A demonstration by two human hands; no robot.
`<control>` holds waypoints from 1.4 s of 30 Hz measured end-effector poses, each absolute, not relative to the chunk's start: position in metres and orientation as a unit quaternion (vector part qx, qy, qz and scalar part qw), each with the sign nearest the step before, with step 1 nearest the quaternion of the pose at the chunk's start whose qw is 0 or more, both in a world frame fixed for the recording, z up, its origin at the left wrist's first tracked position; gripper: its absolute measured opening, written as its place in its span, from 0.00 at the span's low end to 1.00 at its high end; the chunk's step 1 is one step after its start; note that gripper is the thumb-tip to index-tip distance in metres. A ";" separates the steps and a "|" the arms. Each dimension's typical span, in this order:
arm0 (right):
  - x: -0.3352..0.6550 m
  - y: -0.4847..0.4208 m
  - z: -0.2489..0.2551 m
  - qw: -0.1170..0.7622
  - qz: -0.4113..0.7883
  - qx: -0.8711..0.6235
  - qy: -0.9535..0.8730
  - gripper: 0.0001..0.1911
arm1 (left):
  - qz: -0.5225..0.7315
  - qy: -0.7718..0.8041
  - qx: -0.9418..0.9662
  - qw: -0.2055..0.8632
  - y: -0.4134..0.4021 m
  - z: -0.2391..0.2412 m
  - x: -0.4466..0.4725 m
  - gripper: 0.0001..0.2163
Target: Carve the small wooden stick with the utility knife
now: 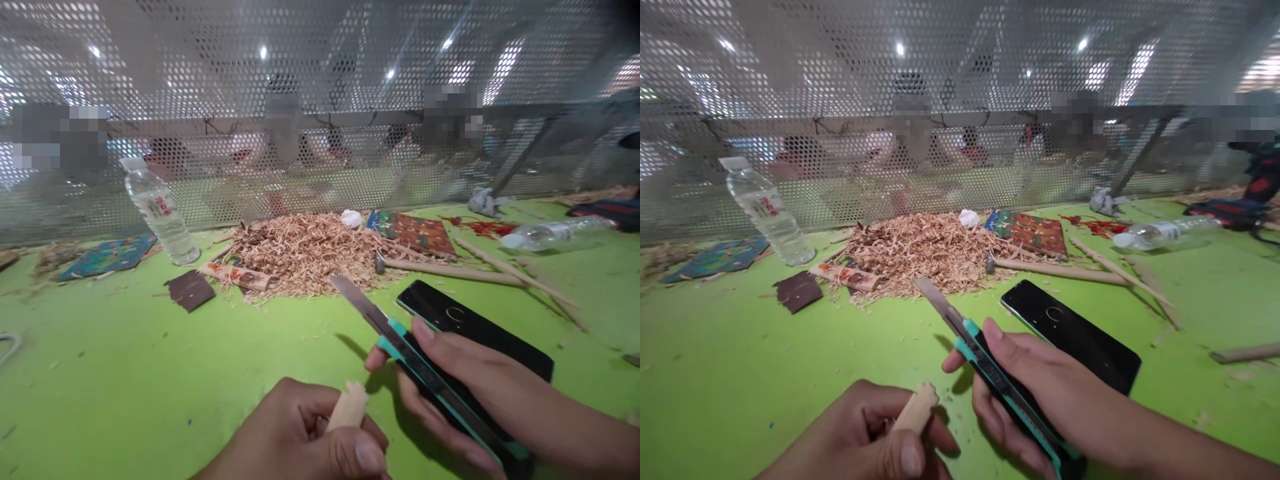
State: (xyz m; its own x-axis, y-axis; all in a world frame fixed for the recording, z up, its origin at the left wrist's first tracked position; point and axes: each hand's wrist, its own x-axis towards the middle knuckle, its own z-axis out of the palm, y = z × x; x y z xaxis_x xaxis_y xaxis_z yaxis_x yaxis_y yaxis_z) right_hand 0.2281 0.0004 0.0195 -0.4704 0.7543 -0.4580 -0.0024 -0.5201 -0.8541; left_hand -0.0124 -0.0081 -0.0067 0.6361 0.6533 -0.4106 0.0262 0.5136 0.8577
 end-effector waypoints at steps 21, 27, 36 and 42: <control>0.225 -0.016 0.031 0.179 0.597 -0.460 -0.632 0.33 | 0.256 0.338 0.445 0.789 -0.011 0.005 -0.015 0.28; 0.230 -0.016 0.031 0.181 0.579 -0.451 -0.654 0.31 | 0.257 0.341 0.428 0.796 -0.014 -0.001 -0.015 0.27; 0.231 -0.021 0.028 0.199 0.491 -0.494 -0.690 0.36 | 0.253 0.334 0.422 0.804 -0.014 0.006 -0.017 0.27; 0.228 -0.022 0.031 0.189 0.393 -0.521 -0.733 0.34 | 0.260 0.339 0.376 0.822 -0.020 0.002 -0.015 0.24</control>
State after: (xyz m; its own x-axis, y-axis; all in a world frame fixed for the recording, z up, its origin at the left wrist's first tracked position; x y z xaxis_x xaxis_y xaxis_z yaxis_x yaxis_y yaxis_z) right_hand 0.2276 -0.0222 0.0313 -0.3851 0.9133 -0.1327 0.6159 0.1473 -0.7739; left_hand -0.0150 -0.0197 0.0020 0.6343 0.6830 -0.3622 -0.1717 0.5813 0.7954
